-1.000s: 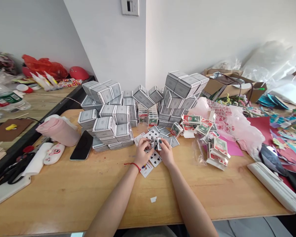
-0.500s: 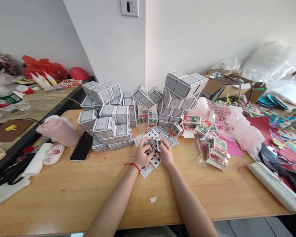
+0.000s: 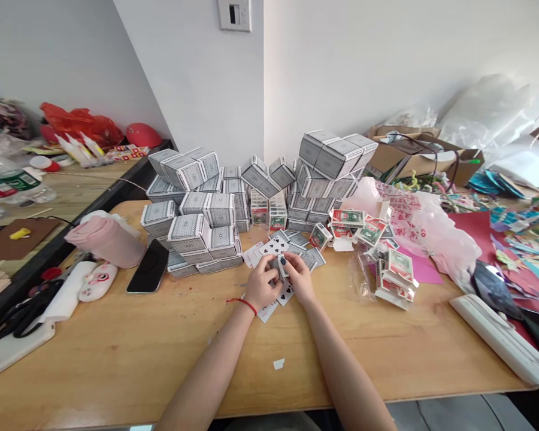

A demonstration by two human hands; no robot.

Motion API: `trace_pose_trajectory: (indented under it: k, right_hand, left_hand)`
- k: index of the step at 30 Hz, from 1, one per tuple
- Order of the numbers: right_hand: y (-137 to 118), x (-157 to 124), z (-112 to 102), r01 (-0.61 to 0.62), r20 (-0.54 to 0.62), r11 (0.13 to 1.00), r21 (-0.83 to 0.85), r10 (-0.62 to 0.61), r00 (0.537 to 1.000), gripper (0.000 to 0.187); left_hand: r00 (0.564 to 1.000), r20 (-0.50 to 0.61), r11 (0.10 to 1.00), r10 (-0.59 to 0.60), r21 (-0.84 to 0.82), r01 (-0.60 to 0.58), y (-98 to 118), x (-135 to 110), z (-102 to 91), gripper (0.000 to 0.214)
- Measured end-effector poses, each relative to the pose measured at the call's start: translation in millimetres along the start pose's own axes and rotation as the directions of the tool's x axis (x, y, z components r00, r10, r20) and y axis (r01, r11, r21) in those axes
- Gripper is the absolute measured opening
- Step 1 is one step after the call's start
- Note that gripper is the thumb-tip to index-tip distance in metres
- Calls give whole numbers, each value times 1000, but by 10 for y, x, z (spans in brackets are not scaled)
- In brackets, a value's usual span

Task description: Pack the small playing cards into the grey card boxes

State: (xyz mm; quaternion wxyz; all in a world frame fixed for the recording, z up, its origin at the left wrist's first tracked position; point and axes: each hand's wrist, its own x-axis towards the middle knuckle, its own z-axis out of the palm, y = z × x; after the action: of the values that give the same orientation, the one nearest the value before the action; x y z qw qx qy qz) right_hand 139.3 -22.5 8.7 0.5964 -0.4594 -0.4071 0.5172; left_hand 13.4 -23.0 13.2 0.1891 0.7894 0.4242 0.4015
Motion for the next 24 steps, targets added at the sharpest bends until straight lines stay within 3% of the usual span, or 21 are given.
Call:
trace_pose_trajectory:
  k: [24]
  right_hand:
    - [51, 23, 1, 41, 6, 999, -10, -41, 999, 30]
  left_hand:
    - [994, -88, 993, 58, 109, -48, -33, -25, 28, 16]
